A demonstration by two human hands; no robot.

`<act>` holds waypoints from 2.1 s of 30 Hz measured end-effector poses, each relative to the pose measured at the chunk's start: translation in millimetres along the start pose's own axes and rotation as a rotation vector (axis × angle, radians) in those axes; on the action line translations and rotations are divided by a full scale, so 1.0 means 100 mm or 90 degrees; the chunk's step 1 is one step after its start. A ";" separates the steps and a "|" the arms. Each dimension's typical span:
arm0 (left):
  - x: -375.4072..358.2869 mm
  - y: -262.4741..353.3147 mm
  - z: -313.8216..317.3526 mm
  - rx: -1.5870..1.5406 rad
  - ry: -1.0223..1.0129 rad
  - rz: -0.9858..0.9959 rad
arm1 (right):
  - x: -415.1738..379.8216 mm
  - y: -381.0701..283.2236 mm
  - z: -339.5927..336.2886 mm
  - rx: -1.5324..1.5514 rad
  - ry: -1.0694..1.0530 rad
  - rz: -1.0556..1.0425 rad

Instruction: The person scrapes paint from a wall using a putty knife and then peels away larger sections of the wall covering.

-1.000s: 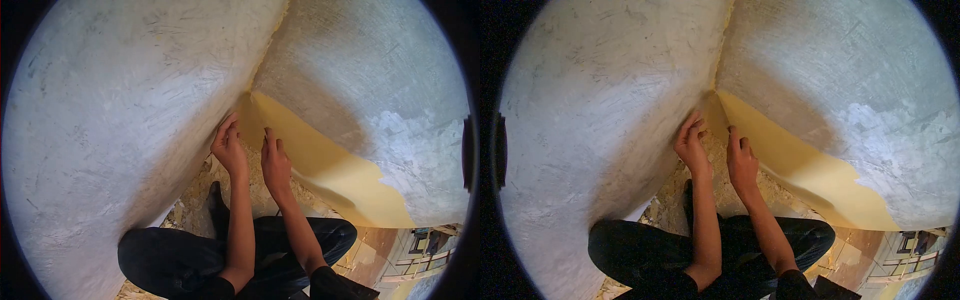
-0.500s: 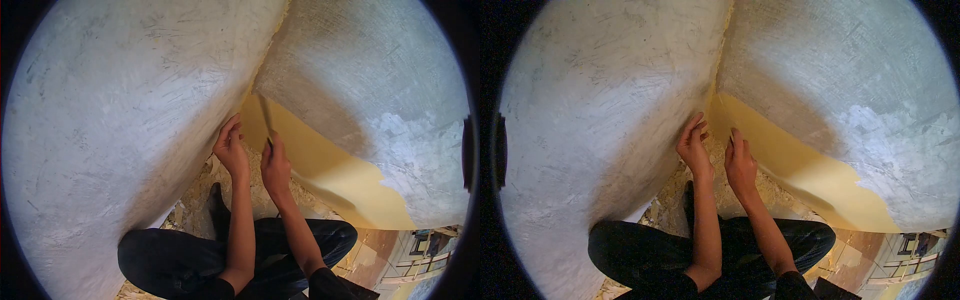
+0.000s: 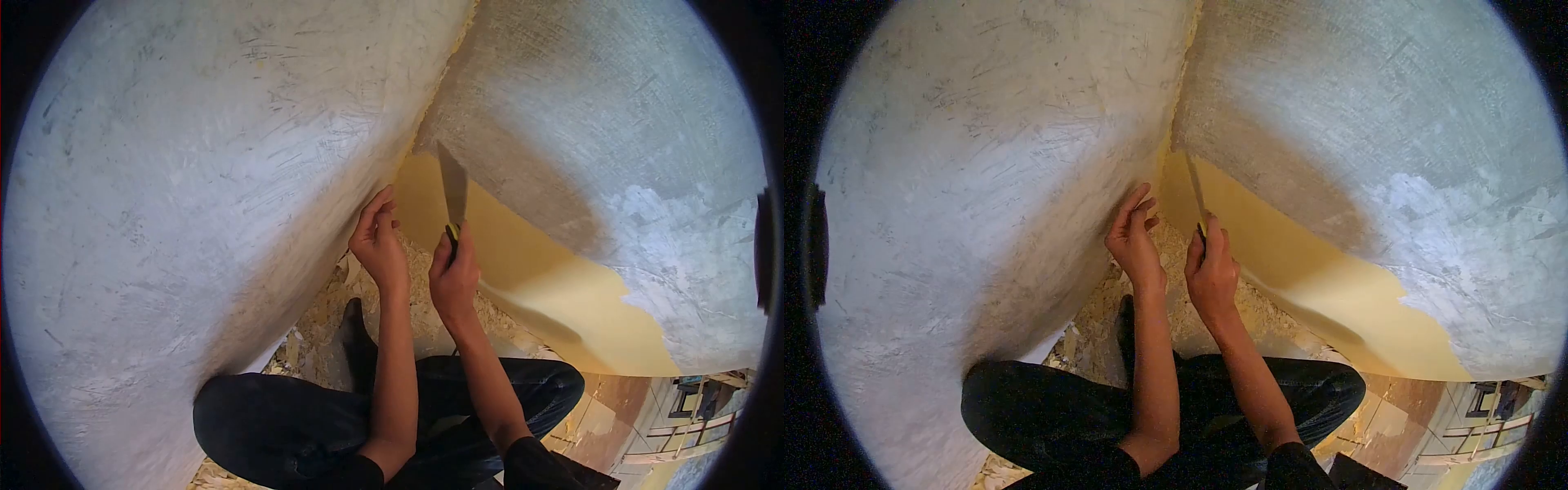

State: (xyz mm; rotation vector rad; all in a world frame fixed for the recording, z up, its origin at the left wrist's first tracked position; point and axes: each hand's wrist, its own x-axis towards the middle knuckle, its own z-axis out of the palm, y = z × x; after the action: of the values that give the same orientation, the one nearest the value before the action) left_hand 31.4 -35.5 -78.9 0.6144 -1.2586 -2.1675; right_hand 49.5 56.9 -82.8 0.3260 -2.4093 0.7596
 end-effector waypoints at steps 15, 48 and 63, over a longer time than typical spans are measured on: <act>0.00 0.01 -0.01 -0.001 0.006 0.004 | -0.05 -0.02 -0.03 0.009 -0.002 -0.015; 0.01 -0.08 0.01 -0.036 0.027 -0.006 | -0.04 0.13 0.03 -0.004 -0.074 0.033; -0.07 0.01 0.09 0.014 0.004 -0.005 | -0.12 0.17 -0.85 0.203 -0.289 0.195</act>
State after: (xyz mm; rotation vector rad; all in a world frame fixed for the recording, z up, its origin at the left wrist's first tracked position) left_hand 30.6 -25.7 -73.4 0.6362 -1.2808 -2.1583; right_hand 91.4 121.1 -41.4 0.2786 -2.7970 1.3377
